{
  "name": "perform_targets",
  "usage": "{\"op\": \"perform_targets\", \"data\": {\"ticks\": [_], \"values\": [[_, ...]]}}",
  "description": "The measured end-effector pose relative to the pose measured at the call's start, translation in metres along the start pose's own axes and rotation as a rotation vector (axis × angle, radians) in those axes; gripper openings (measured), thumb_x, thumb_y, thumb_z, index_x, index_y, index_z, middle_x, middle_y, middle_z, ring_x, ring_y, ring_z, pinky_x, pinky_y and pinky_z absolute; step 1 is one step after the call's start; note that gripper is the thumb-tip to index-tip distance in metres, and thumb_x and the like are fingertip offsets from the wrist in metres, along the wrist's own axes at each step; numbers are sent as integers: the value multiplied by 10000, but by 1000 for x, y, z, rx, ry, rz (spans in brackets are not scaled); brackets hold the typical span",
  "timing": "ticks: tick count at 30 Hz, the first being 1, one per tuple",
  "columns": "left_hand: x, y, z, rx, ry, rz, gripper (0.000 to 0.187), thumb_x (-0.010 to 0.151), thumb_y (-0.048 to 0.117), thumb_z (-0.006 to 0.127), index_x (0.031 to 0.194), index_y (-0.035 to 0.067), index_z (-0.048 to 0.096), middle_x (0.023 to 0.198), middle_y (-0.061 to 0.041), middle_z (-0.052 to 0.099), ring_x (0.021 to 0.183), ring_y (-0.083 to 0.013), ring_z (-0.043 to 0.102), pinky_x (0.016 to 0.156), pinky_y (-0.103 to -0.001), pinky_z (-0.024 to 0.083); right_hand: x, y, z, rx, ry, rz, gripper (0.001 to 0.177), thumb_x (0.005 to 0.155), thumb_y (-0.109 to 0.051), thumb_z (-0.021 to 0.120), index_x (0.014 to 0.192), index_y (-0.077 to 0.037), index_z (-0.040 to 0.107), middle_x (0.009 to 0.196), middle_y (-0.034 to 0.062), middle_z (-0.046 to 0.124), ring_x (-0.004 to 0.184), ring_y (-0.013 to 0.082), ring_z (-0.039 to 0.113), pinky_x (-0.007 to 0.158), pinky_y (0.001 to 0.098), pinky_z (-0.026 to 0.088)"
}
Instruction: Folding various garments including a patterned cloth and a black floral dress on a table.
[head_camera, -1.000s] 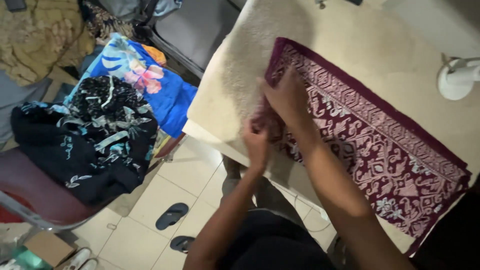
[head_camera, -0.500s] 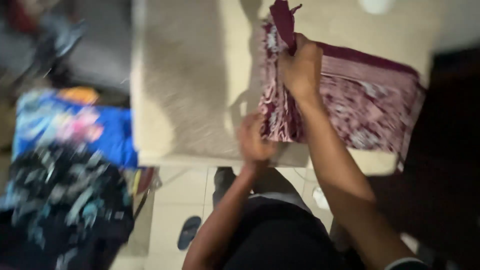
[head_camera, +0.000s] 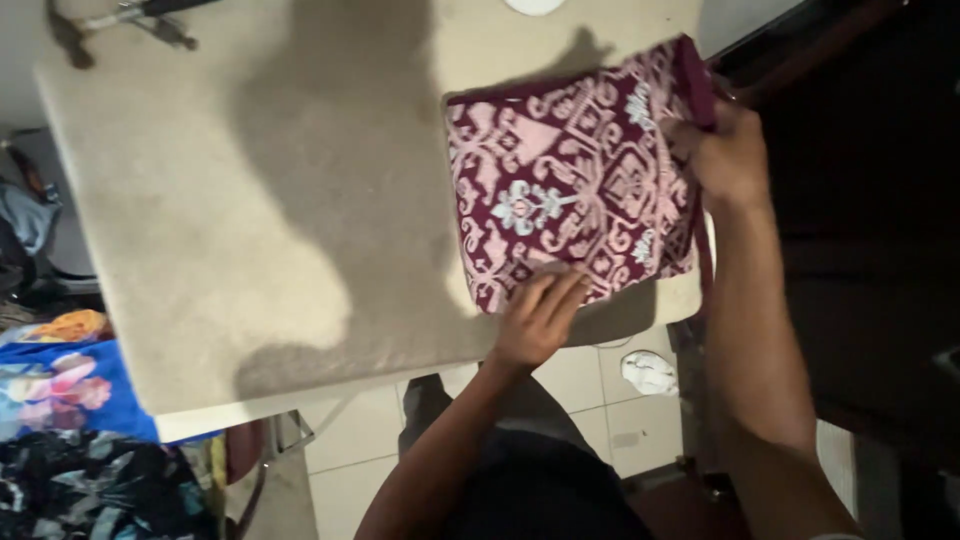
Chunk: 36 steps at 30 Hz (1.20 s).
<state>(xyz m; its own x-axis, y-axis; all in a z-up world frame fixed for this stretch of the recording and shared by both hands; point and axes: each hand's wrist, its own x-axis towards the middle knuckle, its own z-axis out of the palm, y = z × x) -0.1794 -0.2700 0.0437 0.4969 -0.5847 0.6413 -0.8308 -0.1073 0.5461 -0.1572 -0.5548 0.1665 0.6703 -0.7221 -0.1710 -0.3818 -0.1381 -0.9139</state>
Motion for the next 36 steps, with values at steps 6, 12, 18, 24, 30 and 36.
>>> {"op": "perform_targets", "data": {"ticks": [6,12,18,24,30,36], "values": [[-11,13,75,99,-217,50,327,1035,103,623,1337,9,706,1389,-132,666,1262,-235,566,899,-365,473,72,154,-97,217,-53,246,490,941,-90,735,1391,-6,560,1203,78,722,974,166,707,861,326,592],[-38,-6,44,243,-298,-92,442,850,74,634,1285,30,699,1407,-138,625,1298,-328,554,1124,-490,390,-1,153,-99,148,-149,309,596,903,-205,798,1394,36,559,1219,116,724,1044,189,704,918,320,583],[-44,-14,28,139,-355,-91,313,854,116,725,1163,69,728,1344,-93,667,1303,-282,576,1141,-473,421,15,190,-112,-52,91,126,449,975,-236,774,1297,59,673,1129,81,731,970,115,647,896,277,538],[18,-18,10,253,-23,-646,451,839,110,767,1232,-15,586,1184,-221,619,1073,-396,608,922,-473,516,-28,216,-178,-196,-133,95,529,1009,-329,734,1399,11,621,1191,111,684,1063,133,636,934,287,530],[46,-31,16,18,-81,-1220,467,923,252,782,1241,8,543,1127,-210,572,997,-348,641,856,-457,547,-117,227,-145,-705,-26,327,649,889,-347,793,1462,-165,550,1217,174,716,1053,308,694,882,434,561],[51,21,83,-52,-258,-634,356,877,143,652,1215,33,630,1228,-173,639,1168,-362,605,1003,-469,489,-133,309,-175,-595,245,176,275,1098,-297,544,1252,-154,721,1104,125,773,946,241,768,828,374,624]]}}
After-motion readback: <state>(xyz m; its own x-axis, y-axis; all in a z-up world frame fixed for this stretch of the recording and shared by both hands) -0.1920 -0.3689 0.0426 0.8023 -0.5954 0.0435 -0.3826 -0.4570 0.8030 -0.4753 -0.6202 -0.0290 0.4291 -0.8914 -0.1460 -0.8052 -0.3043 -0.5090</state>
